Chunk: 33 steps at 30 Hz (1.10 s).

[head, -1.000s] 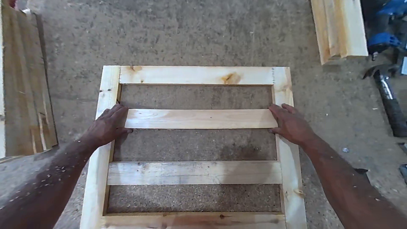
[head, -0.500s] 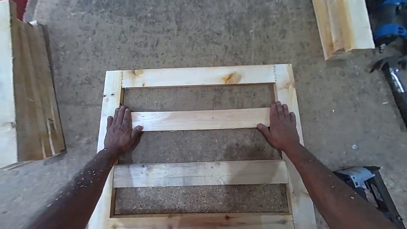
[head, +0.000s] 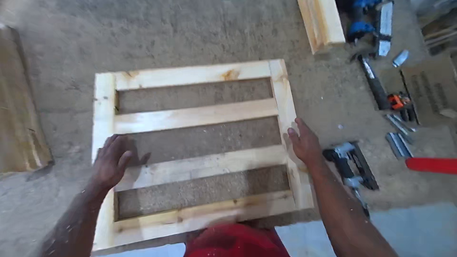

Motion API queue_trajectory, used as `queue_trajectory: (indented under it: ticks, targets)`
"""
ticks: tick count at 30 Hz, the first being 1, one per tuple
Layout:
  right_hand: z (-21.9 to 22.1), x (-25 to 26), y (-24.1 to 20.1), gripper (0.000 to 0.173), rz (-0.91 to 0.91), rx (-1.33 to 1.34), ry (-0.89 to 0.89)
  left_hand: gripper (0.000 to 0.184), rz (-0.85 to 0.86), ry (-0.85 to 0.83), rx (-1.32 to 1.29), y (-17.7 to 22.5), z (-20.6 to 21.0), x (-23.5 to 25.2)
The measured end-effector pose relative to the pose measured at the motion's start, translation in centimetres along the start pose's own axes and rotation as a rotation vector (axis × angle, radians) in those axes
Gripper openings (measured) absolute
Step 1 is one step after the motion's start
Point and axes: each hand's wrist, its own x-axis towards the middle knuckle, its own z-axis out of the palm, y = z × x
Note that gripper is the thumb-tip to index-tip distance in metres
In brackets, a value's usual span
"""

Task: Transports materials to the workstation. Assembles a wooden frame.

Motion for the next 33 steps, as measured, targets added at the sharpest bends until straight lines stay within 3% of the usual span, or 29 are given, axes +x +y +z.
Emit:
queue_trajectory:
  ticks: [3,6,14,23,33]
  targets:
    - [2.0,-6.1,4.4,0.068,-0.075,-0.113,-0.163,0.107,0.017,-0.055,0.09,-3.1,2.4,-7.3]
    - [5.3,-8.6,6.7,0.066,-0.181,-0.285,-0.155,0.109,-0.032,0.01,0.206,-4.1,4.7,-11.0]
    - [6.5,-8.9,6.3,0.066,-0.203,-0.33,-0.04,0.103,-0.062,0.032,0.26,-4.5,5.6,-11.3]
    - [8.3,-8.7,7.3,0.053,-0.244,-0.374,0.104,0.077,-0.125,0.011,0.327,-2.7,5.7,-11.1]
    - [8.7,-8.3,7.4,0.048,-0.273,-0.335,0.181,0.071,-0.139,0.088,0.3,-2.5,6.1,-10.7]
